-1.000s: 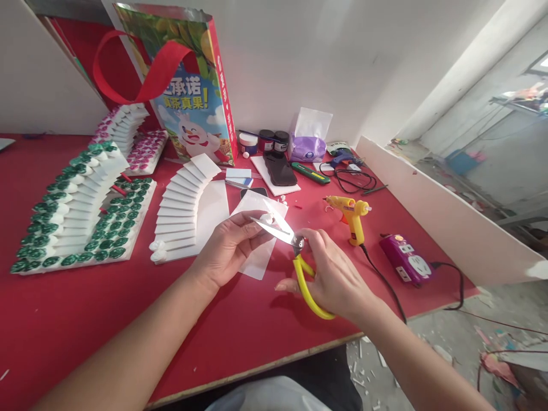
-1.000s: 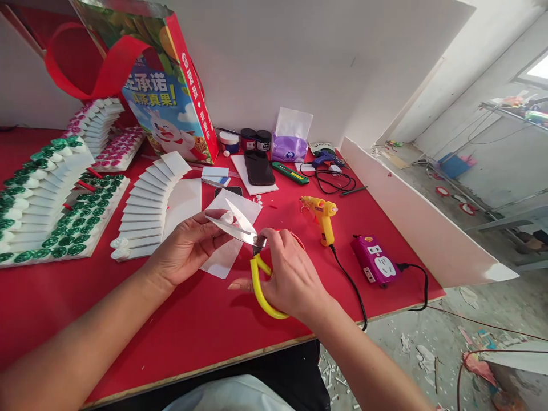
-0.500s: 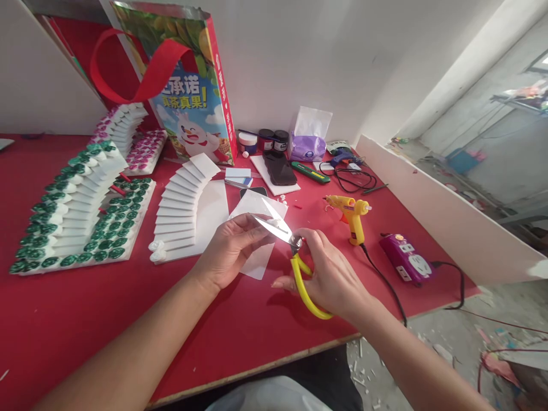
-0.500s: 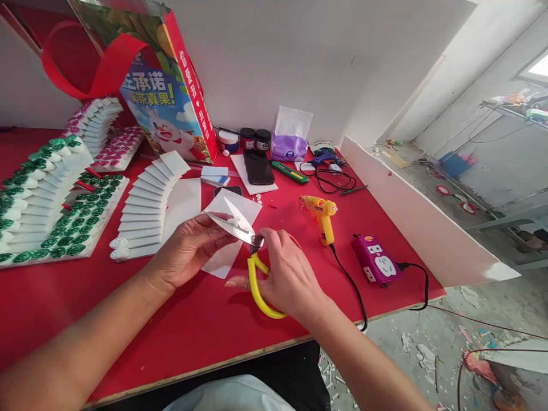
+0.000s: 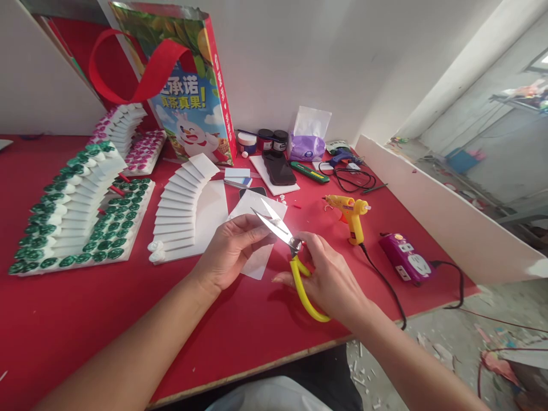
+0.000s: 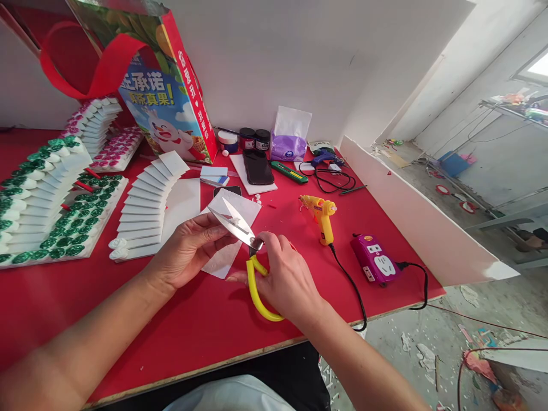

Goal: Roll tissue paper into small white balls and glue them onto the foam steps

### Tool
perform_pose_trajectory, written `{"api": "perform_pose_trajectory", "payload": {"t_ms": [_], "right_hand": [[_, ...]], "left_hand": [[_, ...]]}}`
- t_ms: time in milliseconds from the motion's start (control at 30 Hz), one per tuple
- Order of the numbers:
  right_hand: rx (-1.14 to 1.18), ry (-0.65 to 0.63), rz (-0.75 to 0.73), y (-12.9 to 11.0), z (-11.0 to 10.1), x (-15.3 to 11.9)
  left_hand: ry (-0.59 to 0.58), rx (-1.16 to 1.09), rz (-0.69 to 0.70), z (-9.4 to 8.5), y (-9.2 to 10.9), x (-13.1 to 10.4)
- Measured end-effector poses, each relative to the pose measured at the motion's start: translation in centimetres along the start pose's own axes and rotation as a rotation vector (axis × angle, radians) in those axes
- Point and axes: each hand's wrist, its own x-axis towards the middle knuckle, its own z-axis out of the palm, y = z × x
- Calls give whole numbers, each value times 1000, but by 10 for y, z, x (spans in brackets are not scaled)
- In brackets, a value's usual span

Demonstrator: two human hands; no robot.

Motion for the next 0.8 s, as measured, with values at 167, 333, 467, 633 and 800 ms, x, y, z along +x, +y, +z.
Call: {"api": "perform_pose_trajectory", "payload": {"t_ms": [167,333,467,633,800], "right_hand": [[9,10,10,-2,3,-3],[8,4,41,-2,6,-6],[21,11,52,0,6,-9],[15,55,-2,1,5,-7],[4,65,-61,-2,6,-4]], "left_hand": [[15,-10,-21,3,1,-1],[4,-11,-29,6,0,-2],[-1,-13,-35,7,0,-2],[-12,22,-22,8,1,-4],[-46,18,-35,10,2,-7]]}}
